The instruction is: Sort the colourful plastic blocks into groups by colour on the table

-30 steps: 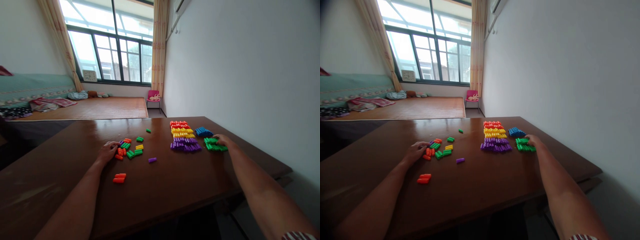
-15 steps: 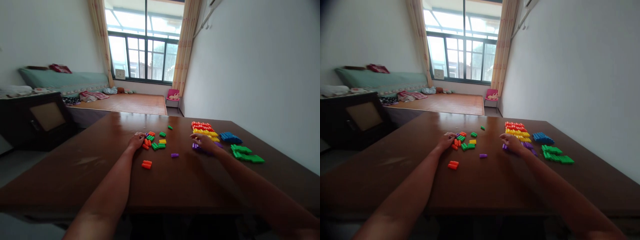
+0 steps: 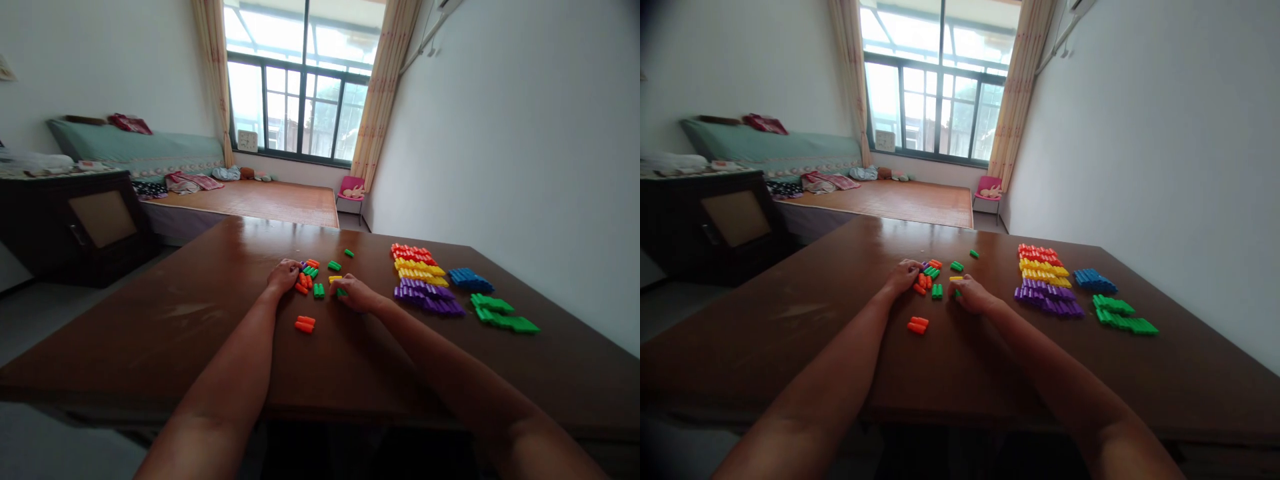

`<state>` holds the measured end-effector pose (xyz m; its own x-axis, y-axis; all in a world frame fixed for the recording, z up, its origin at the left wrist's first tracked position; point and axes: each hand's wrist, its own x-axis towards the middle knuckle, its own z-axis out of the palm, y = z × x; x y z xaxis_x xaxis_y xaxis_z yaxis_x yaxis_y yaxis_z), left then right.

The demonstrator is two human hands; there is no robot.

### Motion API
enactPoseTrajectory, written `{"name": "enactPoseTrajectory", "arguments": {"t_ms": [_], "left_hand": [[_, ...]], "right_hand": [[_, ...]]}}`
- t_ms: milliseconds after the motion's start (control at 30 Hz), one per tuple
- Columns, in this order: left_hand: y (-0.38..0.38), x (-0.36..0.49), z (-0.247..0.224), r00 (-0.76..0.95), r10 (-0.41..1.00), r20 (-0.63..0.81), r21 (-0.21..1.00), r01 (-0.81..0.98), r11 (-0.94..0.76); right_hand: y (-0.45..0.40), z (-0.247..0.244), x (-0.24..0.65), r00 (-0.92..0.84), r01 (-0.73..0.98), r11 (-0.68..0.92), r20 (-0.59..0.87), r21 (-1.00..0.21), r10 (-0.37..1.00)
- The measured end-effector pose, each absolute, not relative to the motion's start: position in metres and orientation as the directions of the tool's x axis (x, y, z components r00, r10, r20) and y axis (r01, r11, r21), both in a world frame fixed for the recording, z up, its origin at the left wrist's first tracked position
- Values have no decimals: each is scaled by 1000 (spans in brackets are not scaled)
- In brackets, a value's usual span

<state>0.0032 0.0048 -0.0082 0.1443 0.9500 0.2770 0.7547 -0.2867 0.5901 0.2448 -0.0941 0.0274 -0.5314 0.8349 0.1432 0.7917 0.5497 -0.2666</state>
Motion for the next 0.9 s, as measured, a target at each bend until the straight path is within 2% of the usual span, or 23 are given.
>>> {"name": "enactPoseTrajectory", "arguments": {"t_ms": [67,233,400,500,567,700,900], "left_hand": [[3,3,-6,146,951,272,584,760,-284],[5,2,-5,158,947,278,577,761,-296],[12,-2,-7,203,932,301,550,761,-343],[16,-5,-7,221,924,312,533,764,-363],[18,-7,-7,227,918,324,523,766,-374],[19,-8,-6,237,910,340,525,755,-393],[19,-7,-1,215,927,308,514,782,-352]], "right_hand": [[-97,24,254,-497,793,529,181,-302,848],[-96,16,261,-395,855,449,237,-260,888],[-105,21,267,-334,845,420,285,-331,898],[-121,29,299,-223,860,360,368,-361,903],[-138,35,337,-80,878,264,421,-400,903],[-187,49,430,269,882,-34,443,-470,855],[-258,65,517,475,840,-261,411,-476,779]]}}
